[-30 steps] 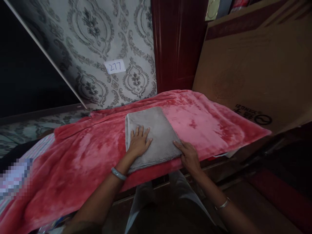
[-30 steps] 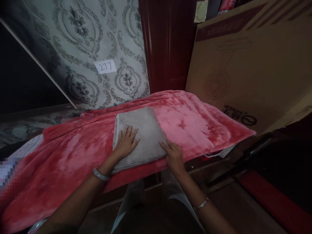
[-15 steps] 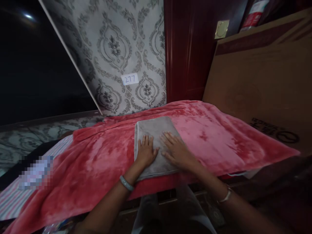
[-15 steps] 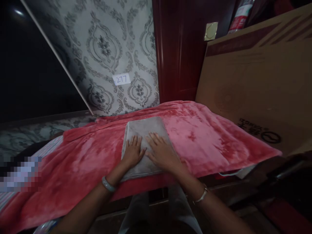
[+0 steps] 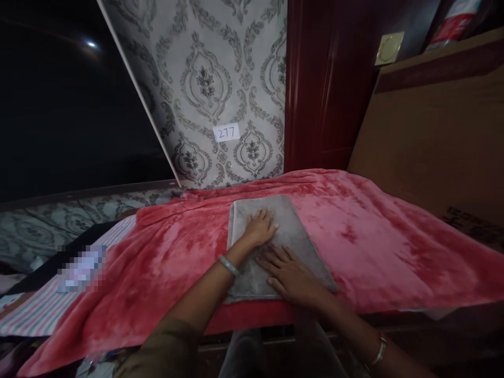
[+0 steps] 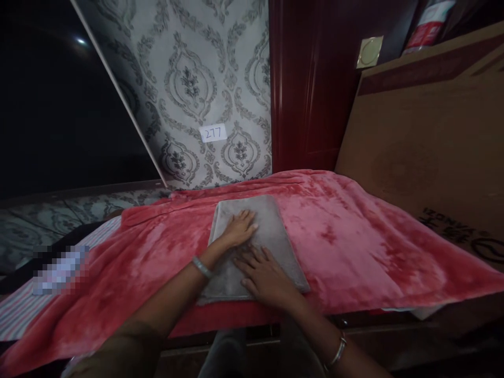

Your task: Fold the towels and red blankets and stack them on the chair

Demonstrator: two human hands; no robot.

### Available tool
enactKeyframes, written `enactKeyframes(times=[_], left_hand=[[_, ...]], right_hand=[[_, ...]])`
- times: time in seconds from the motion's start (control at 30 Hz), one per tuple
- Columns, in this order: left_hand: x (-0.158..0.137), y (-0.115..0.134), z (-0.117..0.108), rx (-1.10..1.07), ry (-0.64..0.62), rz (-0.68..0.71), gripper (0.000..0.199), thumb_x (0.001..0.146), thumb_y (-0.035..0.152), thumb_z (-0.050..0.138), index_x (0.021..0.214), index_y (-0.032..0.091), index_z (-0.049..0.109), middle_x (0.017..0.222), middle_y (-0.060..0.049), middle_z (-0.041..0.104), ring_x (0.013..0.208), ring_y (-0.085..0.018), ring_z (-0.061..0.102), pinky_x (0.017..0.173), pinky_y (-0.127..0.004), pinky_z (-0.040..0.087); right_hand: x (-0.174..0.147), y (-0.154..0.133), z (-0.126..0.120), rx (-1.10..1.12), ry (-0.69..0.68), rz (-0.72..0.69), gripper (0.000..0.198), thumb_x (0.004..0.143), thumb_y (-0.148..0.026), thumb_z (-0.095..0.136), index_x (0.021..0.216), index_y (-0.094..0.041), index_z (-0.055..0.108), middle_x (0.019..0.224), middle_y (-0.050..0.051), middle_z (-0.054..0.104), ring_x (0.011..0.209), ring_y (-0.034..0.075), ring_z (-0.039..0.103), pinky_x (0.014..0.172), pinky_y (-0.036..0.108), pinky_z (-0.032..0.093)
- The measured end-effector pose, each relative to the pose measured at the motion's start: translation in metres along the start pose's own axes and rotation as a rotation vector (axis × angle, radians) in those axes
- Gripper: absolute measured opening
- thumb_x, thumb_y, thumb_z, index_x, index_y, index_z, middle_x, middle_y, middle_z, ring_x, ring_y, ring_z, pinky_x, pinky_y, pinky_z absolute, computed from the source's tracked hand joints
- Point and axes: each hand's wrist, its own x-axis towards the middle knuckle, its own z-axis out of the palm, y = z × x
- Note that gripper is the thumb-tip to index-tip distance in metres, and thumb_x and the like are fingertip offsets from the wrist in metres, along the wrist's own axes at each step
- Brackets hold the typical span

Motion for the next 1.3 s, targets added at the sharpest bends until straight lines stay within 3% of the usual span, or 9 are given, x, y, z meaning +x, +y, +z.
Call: enactKeyframes(times=[0.2,0.37,0.5,0.67,0.73,0.83,0.97,1.07,1.3], left_hand=[[0.027,-0.034,0.007,0.108,0.002,-0.148,0.069,0.096,0.059,0.039,0.156,0.025,0.04,0.167,-0.012,0.026,0.156,-0.034,0.017,0.124,-0.062,0.003],[0.033,-0.067,-0.007,0.057,0.071,-0.303,0.067,0.096,0.058,0.038,0.154,0.024,0.042,0.167,-0.014,0.024,0.156,-0.034,0.016,0.123,-0.063,0.009],[0.033,-0.074,-0.011,-0.006,0.074,-0.321,0.069,0.096,0.057,0.04,0.154,0.021,0.041,0.167,-0.017,0.023,0.156,-0.034,0.017,0.122,-0.063,0.016],[0.03,-0.067,-0.019,0.13,0.009,-0.337,0.066,0.099,0.055,0.034,0.155,0.02,0.04,0.167,-0.016,0.025,0.156,-0.032,0.02,0.122,-0.059,0.023],[0.035,-0.061,-0.023,0.169,0.02,-0.339,0.062,0.098,0.05,0.038,0.151,0.017,0.045,0.164,-0.019,0.031,0.154,-0.034,0.025,0.121,-0.061,0.023],[0.045,-0.049,-0.023,0.209,0.069,-0.337,0.057,0.098,0.042,0.041,0.146,0.013,0.051,0.159,-0.023,0.039,0.152,-0.036,0.029,0.122,-0.062,0.018],[0.052,-0.041,-0.013,0.242,0.098,-0.351,0.062,0.099,0.049,0.035,0.154,0.021,0.041,0.166,-0.016,0.03,0.155,-0.034,0.021,0.124,-0.061,0.014],[0.05,-0.045,-0.004,0.238,0.071,-0.416,0.067,0.099,0.058,0.028,0.158,0.027,0.035,0.169,-0.012,0.024,0.156,-0.036,0.018,0.122,-0.065,0.015],[0.052,-0.053,0.002,0.223,0.064,-0.416,0.073,0.097,0.061,0.029,0.159,0.024,0.034,0.168,-0.015,0.025,0.155,-0.038,0.02,0.12,-0.065,0.02]], right_hand=[[-0.002,0.001,0.001,0.017,-0.037,0.004,0.058,0.099,-0.029,0.05,0.155,-0.035,0.041,0.163,0.002,0.035,0.153,0.028,0.024,0.123,0.06,0.02],[-0.001,0.003,0.002,0.031,-0.032,-0.002,0.058,0.098,-0.029,0.049,0.155,-0.035,0.04,0.164,0.001,0.033,0.154,0.027,0.022,0.123,0.06,0.02],[-0.001,0.0,0.002,0.035,-0.036,0.007,0.057,0.099,-0.029,0.048,0.156,-0.035,0.04,0.164,0.001,0.032,0.154,0.027,0.021,0.123,0.06,0.019],[0.001,0.006,-0.005,0.106,-0.081,0.011,0.058,0.095,-0.03,0.053,0.153,-0.033,0.046,0.163,0.003,0.035,0.153,0.028,0.025,0.122,0.06,0.021],[0.013,0.017,-0.016,0.166,-0.082,0.0,0.057,0.092,-0.03,0.056,0.149,-0.028,0.052,0.158,0.007,0.043,0.148,0.027,0.036,0.12,0.054,0.03],[0.052,0.04,-0.041,0.174,0.077,0.116,0.056,0.092,-0.023,0.049,0.148,-0.02,0.054,0.15,0.012,0.053,0.139,0.025,0.049,0.118,0.045,0.036],[0.112,0.068,-0.062,0.014,0.218,0.381,0.06,0.096,-0.022,0.042,0.155,-0.009,0.042,0.158,0.016,0.042,0.148,0.026,0.036,0.123,0.044,0.026],[0.129,0.083,-0.047,-0.097,0.165,0.502,0.061,0.101,-0.035,0.04,0.158,-0.016,0.037,0.164,0.014,0.031,0.153,0.031,0.024,0.123,0.053,0.019],[0.118,0.105,-0.006,-0.102,0.015,0.558,0.064,0.104,-0.051,0.031,0.161,-0.022,0.032,0.167,0.012,0.023,0.154,0.032,0.02,0.123,0.053,0.016]])
